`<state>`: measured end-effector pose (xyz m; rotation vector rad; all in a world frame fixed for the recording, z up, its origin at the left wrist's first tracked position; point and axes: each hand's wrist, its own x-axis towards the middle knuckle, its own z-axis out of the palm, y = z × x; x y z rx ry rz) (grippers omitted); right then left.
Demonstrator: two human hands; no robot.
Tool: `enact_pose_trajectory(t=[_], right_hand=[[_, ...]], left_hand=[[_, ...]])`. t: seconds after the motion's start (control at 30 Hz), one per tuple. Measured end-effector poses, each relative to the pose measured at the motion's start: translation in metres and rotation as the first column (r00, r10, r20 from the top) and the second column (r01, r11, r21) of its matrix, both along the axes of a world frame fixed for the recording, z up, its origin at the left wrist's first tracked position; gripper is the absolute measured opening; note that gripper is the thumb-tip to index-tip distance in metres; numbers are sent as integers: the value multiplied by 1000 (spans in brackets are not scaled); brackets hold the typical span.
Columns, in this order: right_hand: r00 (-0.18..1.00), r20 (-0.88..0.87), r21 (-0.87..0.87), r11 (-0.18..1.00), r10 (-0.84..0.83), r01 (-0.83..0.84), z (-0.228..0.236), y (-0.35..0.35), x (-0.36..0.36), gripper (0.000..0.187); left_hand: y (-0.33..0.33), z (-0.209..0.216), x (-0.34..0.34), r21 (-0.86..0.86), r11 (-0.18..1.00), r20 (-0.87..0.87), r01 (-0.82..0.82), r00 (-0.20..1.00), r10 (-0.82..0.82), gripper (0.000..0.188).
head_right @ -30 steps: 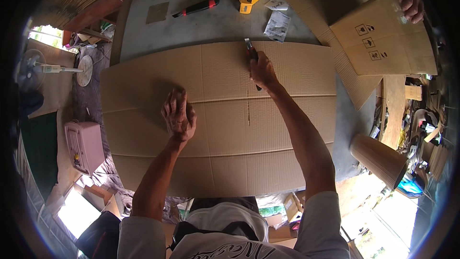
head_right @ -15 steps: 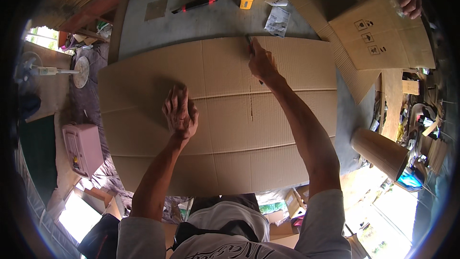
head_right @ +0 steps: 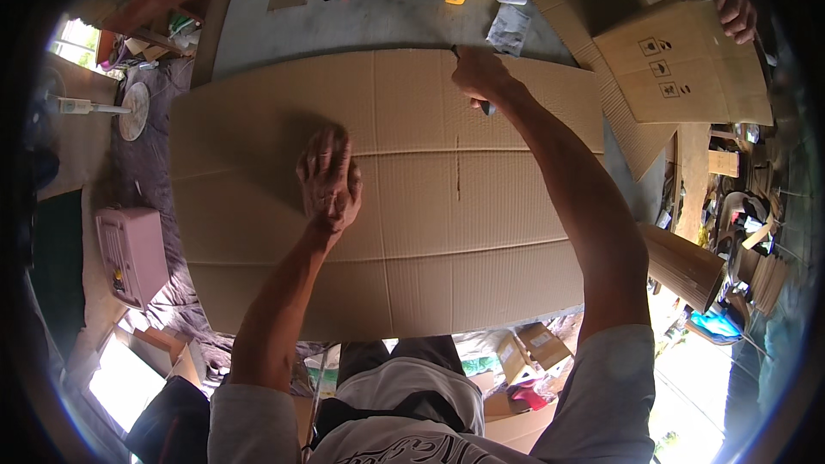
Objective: The person cuts a large cardboard sheet with a utility knife, folds the pieces into a box shape, and secures the seams with packing tape. Another person works nearby on a separate cardboard box.
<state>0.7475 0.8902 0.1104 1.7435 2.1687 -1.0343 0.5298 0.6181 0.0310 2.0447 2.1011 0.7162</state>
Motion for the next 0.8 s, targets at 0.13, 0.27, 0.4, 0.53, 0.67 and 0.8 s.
enact_pose_trajectory(t=[0.13, 0.27, 0.4, 0.53, 0.67, 0.8], right_hand=[[999, 26, -23, 999, 44, -44, -2, 5, -5, 7], [996, 51, -35, 997, 67, -65, 0, 5, -6, 5], [1000, 19, -58, 998, 13, -11, 1, 1, -7, 3], [999, 32, -67, 997, -35, 37, 4, -7, -8, 5], [991, 103, 13, 997, 81, -82, 7, -17, -6, 8], [990, 113, -11, 996, 88, -88, 10, -21, -5, 10]], left_hand=[[1, 8, -2, -91, 979, -24, 181, 983, -184, 58], [4, 14, -1, -88, 983, 20, 158, 987, -157, 58], [4, 12, 0, -77, 988, 27, 136, 991, -135, 56], [4, 9, -1, -48, 992, 40, 119, 992, -117, 55], [3, 11, -1, -59, 991, 38, 119, 992, -117, 55], [3, 12, 0, -53, 992, 50, 112, 993, -109, 54]])
